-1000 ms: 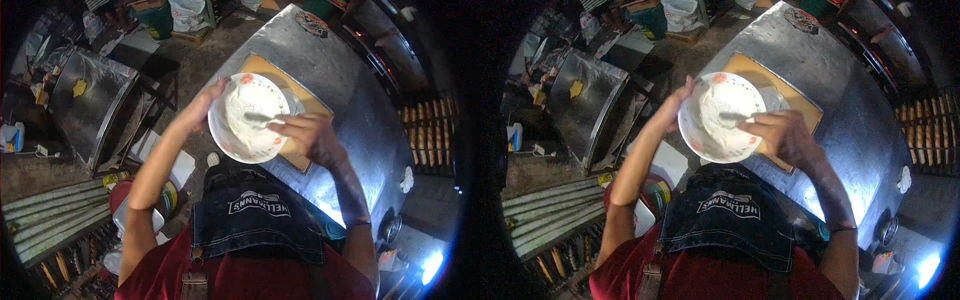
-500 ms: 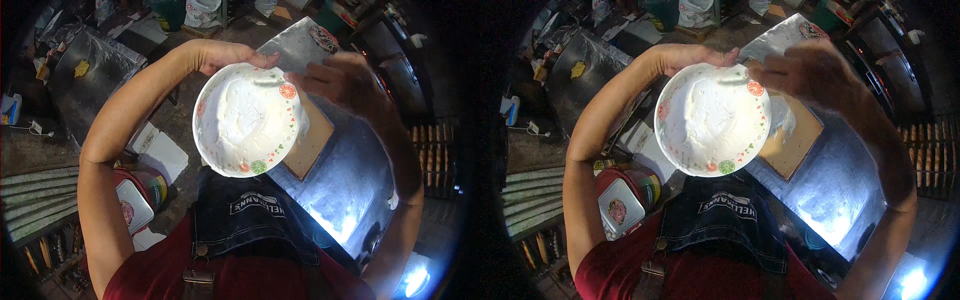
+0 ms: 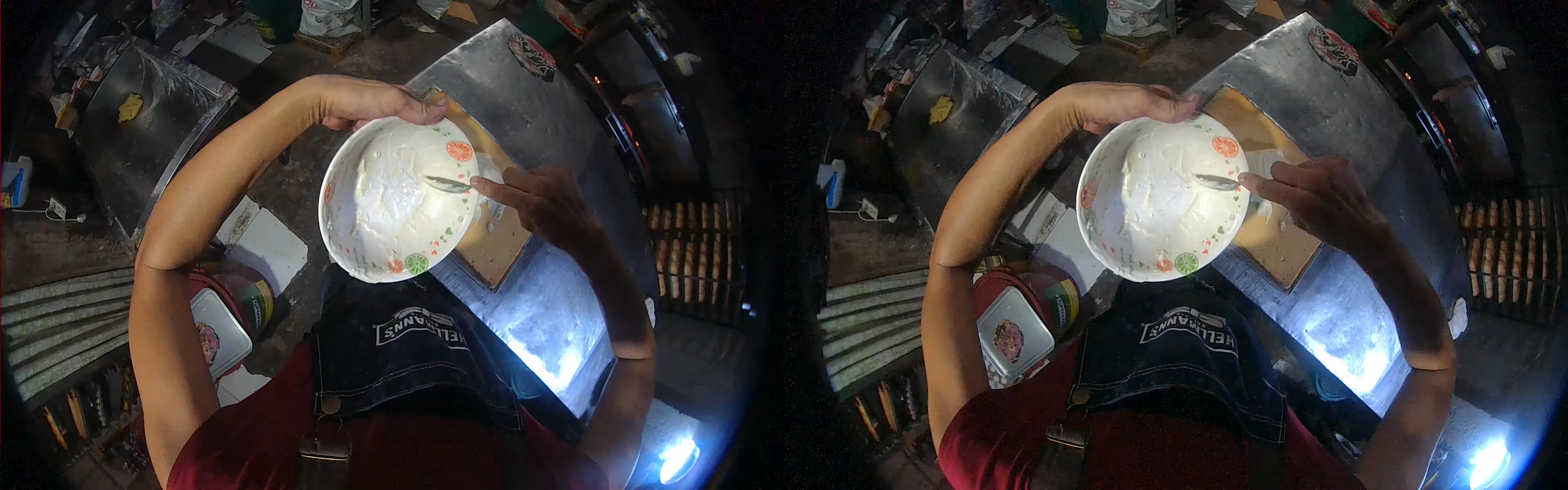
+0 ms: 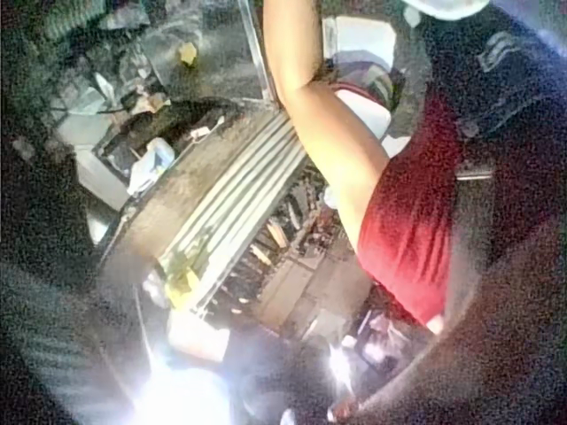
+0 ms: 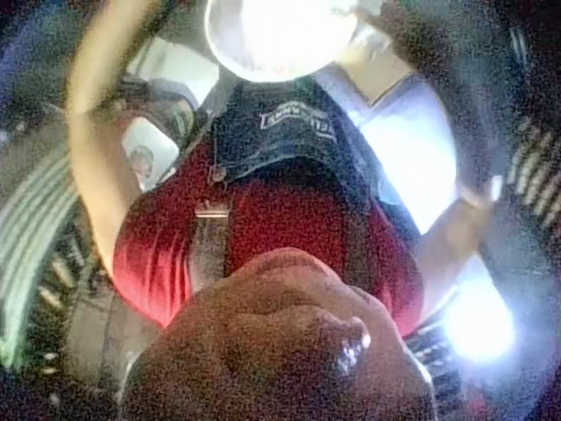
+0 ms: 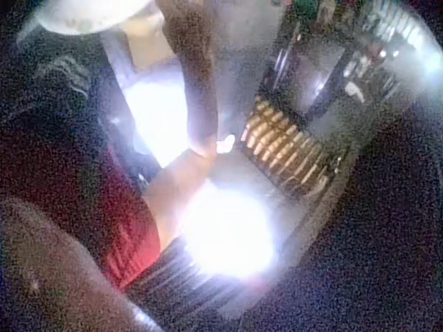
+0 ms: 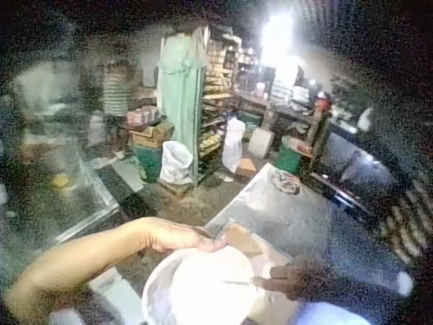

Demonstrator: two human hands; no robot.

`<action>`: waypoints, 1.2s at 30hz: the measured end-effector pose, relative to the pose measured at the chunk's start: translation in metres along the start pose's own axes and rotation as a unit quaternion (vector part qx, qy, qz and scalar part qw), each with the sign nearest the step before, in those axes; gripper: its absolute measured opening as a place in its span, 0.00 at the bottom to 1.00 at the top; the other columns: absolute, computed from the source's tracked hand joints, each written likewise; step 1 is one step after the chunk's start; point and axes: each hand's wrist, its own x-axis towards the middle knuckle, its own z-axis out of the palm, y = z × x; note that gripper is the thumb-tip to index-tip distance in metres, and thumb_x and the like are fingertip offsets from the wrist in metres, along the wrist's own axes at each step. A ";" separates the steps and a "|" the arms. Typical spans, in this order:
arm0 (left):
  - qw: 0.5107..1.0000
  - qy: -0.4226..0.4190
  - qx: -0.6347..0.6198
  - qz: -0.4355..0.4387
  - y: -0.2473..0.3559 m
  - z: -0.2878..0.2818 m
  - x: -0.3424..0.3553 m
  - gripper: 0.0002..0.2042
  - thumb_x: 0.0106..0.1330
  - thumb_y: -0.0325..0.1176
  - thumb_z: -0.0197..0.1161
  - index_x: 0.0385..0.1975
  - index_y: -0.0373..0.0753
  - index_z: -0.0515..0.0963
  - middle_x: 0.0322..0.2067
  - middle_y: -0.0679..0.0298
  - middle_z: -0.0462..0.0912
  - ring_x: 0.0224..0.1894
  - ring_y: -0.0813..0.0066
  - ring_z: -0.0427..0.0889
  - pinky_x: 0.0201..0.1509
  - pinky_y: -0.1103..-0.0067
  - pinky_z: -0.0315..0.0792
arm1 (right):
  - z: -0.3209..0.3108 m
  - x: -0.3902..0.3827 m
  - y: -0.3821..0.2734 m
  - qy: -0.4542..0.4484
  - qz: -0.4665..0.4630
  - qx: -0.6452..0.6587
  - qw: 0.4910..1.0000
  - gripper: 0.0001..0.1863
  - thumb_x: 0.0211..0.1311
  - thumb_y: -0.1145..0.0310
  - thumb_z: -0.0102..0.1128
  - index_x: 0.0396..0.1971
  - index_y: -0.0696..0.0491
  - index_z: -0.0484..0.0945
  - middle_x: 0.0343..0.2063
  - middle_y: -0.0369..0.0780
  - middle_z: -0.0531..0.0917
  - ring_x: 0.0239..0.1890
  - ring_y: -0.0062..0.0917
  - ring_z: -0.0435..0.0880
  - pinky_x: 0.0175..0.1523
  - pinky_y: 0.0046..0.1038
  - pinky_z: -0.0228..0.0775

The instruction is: Spreading a white creamy topping or icing onto a rectangular cake layer using a spoon.

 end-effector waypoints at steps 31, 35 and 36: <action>0.898 0.392 0.010 0.200 -0.085 0.064 0.013 0.28 0.80 0.52 0.42 0.67 0.36 0.69 0.59 0.52 0.78 0.63 0.63 0.75 0.68 0.71 0.65 | 0.111 0.017 -0.111 0.154 0.402 0.864 0.262 0.18 0.76 0.68 0.53 0.62 0.54 0.75 0.21 0.27 0.68 0.20 0.08 0.62 0.23 0.13 0.51; 0.845 0.485 -0.105 0.199 -0.129 0.052 -0.008 0.41 0.74 0.67 0.42 0.64 0.28 0.67 0.61 0.53 0.75 0.63 0.62 0.73 0.69 0.69 0.65 | 0.113 -0.004 -0.109 0.203 0.512 0.768 0.328 0.19 0.76 0.68 0.52 0.62 0.54 0.74 0.21 0.28 0.69 0.18 0.09 0.60 0.23 0.14 0.51; 0.830 0.508 -0.133 0.189 -0.150 0.044 -0.020 0.43 0.72 0.68 0.42 0.64 0.27 0.67 0.61 0.52 0.74 0.63 0.60 0.74 0.69 0.68 0.66 | 0.131 -0.024 -0.110 0.241 0.503 0.728 0.398 0.18 0.74 0.69 0.52 0.61 0.52 0.77 0.21 0.28 0.68 0.16 0.09 0.58 0.22 0.15 0.49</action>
